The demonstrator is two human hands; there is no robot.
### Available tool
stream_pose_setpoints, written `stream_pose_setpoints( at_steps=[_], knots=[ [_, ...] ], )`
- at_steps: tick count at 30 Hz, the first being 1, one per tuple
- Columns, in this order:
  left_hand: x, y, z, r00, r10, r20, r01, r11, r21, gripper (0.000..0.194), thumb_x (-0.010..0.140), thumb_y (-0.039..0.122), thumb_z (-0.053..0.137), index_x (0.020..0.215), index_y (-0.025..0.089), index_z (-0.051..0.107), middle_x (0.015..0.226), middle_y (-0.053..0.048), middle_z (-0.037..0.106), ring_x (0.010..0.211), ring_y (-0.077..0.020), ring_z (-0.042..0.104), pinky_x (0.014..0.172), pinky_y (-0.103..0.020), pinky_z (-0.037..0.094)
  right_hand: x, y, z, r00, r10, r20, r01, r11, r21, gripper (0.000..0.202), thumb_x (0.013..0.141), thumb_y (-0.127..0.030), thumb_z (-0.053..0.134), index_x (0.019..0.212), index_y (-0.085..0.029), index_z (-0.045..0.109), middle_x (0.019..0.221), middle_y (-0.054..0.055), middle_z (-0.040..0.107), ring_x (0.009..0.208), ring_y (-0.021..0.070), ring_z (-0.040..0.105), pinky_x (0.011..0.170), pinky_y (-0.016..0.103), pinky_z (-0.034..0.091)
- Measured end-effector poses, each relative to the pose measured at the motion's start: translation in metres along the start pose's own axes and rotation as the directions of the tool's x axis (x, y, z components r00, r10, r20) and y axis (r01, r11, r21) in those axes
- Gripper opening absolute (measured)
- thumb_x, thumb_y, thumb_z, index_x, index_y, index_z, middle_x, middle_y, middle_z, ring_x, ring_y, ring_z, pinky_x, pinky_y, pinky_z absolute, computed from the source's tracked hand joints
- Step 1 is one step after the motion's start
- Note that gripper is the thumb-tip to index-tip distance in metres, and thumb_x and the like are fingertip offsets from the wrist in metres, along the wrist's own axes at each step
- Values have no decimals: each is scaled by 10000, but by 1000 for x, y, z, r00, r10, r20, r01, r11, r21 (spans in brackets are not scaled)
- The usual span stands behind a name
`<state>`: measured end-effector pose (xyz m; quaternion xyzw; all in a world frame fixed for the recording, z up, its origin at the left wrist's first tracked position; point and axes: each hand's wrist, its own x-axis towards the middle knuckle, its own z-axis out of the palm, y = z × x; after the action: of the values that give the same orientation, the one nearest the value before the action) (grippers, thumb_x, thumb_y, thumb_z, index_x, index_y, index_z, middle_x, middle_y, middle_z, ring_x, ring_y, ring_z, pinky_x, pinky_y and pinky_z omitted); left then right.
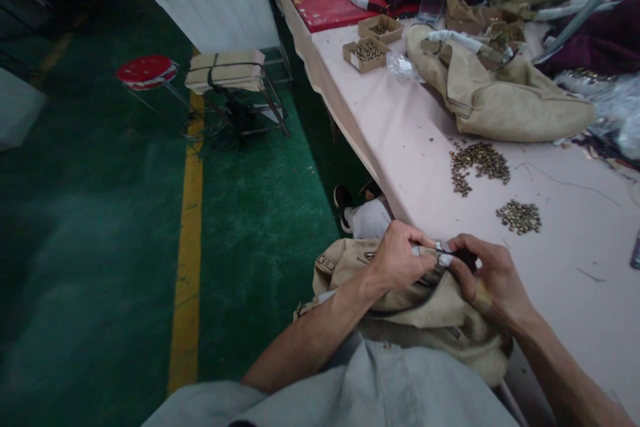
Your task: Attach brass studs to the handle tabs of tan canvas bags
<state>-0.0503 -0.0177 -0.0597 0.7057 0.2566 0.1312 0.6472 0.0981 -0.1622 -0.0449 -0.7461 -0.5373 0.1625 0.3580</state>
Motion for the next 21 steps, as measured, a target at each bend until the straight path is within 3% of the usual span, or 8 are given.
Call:
stream_pose_setpoints(
  at_steps=[2,5,8,10,12,15,17,21],
  knots=[
    [-6,11,1,987,158,-33,-149,971,187,161,731,138,662,850,111,769,781,-64,720,713,-176,632,625,-262,448,-2,3,-5,997,-78,-25,77,997,-31,94,904,-240,664,996,-219,668,849,24,672,746,191,596,671,329,469],
    [-20,29,1,926,377,32,-344,805,484,175,778,109,572,902,134,693,912,-98,705,791,-210,647,681,-301,462,-3,2,-14,983,-177,-48,172,980,-100,151,892,-247,692,1036,-226,650,900,60,659,863,251,594,736,395,489],
    [-33,43,-3,932,341,127,-341,696,632,210,863,142,512,1027,135,644,1011,-130,688,830,-245,655,697,-332,465,-8,-5,-17,965,-250,-79,239,963,-126,220,877,-179,687,1084,-223,628,934,84,660,902,272,602,736,417,524],
    [-37,47,-7,974,208,86,-215,752,623,235,906,214,533,1107,138,626,984,-125,695,837,-262,661,717,-345,470,-13,-12,-15,934,-331,-135,307,936,-173,287,857,-118,699,1115,-223,628,968,98,678,938,282,622,772,439,558],
    [-37,45,-11,996,23,90,-63,875,480,248,914,302,585,1102,152,643,904,-102,702,801,-252,658,709,-336,472,-20,-16,-13,890,-412,-196,362,899,-248,359,824,-60,726,1132,-223,639,990,108,699,959,290,640,810,467,581],
    [-30,35,-13,928,-154,340,166,986,-8,290,898,413,650,987,140,694,833,-85,696,700,-190,621,657,-294,469,-31,-15,-8,829,-489,-272,397,857,-329,440,775,7,753,1150,-204,657,1011,131,723,973,307,662,823,498,600],
    [-24,27,-10,892,-149,426,297,905,-306,374,856,476,715,931,110,715,794,-81,680,644,-148,579,628,-272,455,-39,-9,-4,806,-508,-304,398,845,-357,477,755,33,758,1165,-192,663,1039,145,733,989,319,674,826,513,609],
    [-16,23,3,916,-200,347,371,750,-547,428,735,486,843,776,77,726,671,-59,624,561,-100,494,548,-250,373,-51,6,6,774,-536,-338,403,828,-390,489,738,41,767,1158,-192,676,1070,150,743,997,324,687,811,521,621]
  ],
)
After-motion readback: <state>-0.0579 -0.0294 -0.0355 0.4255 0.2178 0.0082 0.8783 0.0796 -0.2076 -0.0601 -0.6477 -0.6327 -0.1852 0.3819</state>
